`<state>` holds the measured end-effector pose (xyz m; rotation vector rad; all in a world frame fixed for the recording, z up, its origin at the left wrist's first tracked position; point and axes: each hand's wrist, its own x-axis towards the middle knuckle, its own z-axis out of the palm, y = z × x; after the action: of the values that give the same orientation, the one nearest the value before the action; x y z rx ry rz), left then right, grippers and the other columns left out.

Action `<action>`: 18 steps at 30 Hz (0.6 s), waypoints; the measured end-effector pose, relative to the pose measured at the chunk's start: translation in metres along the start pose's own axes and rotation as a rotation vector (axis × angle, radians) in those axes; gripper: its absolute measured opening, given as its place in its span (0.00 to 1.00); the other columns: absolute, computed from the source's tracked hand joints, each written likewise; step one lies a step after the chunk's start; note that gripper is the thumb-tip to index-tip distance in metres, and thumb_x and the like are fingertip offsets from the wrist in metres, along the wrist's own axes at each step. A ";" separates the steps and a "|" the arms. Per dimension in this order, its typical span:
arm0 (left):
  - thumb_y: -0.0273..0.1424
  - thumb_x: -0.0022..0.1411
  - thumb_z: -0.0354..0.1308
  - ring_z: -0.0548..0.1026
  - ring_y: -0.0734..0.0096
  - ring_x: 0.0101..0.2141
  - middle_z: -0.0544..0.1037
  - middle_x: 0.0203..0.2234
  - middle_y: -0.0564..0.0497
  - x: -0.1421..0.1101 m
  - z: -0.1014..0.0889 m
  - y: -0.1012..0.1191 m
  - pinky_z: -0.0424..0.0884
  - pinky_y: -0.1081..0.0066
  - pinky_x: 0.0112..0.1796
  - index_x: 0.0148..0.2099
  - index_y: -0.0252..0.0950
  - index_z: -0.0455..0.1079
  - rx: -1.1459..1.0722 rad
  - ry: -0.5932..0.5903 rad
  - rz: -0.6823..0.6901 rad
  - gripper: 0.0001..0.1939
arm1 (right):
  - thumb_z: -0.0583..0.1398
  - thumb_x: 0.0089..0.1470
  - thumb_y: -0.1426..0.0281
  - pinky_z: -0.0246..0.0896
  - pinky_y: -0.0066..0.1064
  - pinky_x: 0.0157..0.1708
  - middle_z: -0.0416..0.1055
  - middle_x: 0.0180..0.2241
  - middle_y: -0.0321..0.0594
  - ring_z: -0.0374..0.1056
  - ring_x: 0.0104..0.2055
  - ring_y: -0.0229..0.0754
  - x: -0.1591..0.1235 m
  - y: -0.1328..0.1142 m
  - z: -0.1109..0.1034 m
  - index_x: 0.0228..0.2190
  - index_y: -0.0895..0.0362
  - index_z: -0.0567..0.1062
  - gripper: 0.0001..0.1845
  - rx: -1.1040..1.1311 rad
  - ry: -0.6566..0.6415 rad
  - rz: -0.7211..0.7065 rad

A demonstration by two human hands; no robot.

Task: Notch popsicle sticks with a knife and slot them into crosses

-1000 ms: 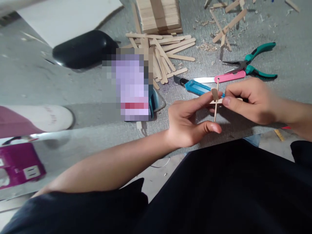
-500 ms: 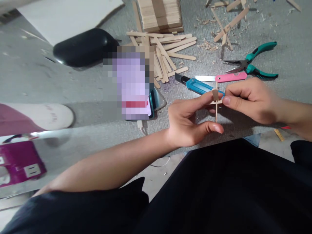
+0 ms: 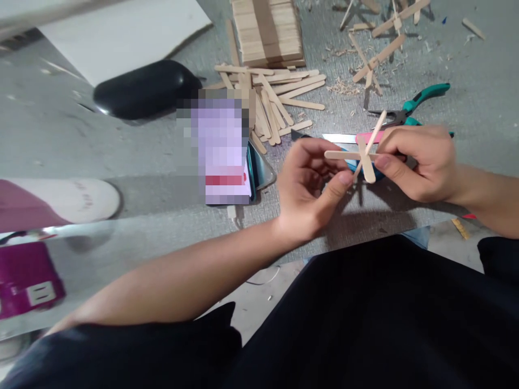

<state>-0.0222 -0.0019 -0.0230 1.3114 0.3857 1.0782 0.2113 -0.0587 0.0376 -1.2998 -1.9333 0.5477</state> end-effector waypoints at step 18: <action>0.43 0.72 0.79 0.81 0.67 0.30 0.88 0.34 0.50 -0.004 0.002 0.020 0.78 0.65 0.34 0.50 0.44 0.87 0.412 -0.098 0.042 0.11 | 0.62 0.76 0.63 0.51 0.38 0.28 0.56 0.20 0.28 0.49 0.22 0.36 0.003 -0.018 -0.009 0.27 0.51 0.68 0.22 0.159 -0.085 0.061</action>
<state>-0.0311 -0.0087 -0.0054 1.7362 0.5276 0.9954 0.2067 -0.0636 0.0569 -1.2550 -1.8808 0.7823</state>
